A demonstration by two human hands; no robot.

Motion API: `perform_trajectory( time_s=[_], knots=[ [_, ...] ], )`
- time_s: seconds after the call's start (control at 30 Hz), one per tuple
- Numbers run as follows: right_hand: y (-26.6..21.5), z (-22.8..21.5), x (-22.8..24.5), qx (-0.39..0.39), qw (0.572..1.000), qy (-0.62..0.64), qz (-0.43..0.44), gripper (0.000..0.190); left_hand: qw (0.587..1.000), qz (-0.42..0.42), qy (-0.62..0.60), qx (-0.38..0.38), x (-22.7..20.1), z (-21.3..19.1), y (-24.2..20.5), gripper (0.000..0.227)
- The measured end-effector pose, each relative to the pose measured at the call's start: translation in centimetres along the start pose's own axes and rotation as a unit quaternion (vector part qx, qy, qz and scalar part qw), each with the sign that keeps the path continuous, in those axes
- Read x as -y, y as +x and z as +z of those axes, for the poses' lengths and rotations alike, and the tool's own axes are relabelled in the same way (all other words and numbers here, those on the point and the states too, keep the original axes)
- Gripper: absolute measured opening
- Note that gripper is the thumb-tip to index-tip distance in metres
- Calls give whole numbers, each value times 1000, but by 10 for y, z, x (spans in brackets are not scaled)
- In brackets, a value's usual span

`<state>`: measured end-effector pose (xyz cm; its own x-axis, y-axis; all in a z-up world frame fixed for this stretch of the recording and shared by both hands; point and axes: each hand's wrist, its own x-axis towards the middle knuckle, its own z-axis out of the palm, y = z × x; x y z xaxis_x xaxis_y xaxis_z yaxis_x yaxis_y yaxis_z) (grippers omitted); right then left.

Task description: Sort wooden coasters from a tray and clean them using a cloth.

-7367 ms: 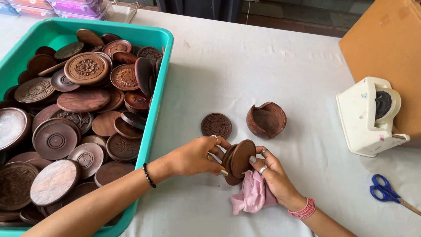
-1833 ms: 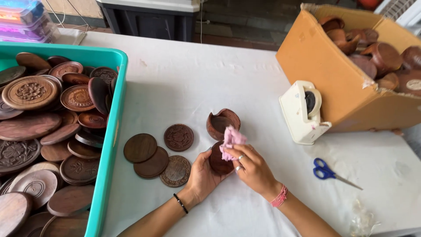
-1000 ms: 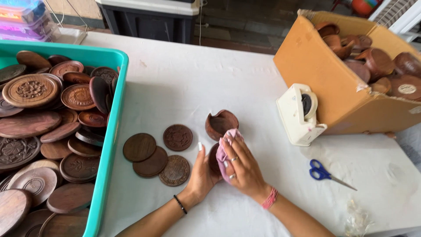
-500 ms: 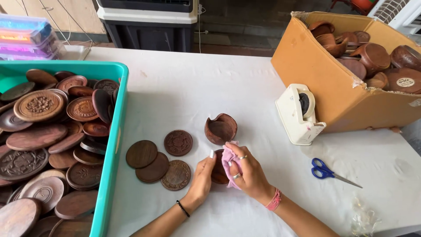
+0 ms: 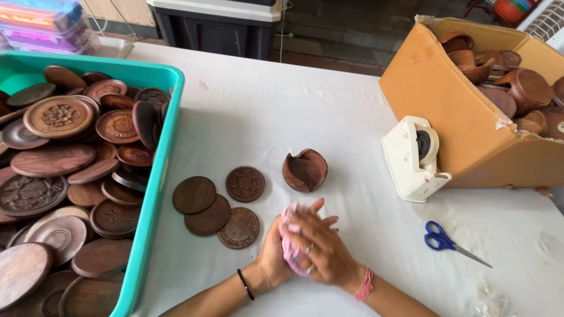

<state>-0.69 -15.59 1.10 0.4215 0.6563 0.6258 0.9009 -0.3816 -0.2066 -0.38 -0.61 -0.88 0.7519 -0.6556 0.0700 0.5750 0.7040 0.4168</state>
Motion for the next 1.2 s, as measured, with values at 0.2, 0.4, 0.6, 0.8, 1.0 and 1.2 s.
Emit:
perform_trajectory(
  time_s=[0.2,0.4,0.6,0.8,1.0,1.2],
  knots=[
    [-14,7,-8,-2,998,-38,51,54,988,67,-37,-132,-25,11,-2,90],
    [-5,5,6,12,1000,4,-25,55,998,38,8,41,-8,-4,-3,100],
    [-12,-1,-13,-26,994,-42,93,61,991,3,-35,-126,-15,-4,-5,101],
    [0,4,19,17,999,-5,-51,59,999,30,26,-12,-5,-3,-4,99],
    [-4,-9,-11,-3,997,-64,31,49,982,95,-10,-160,-27,10,-3,68],
    [-29,-17,-50,-131,900,224,349,22,811,211,527,-143,-29,15,0,32]
  ],
)
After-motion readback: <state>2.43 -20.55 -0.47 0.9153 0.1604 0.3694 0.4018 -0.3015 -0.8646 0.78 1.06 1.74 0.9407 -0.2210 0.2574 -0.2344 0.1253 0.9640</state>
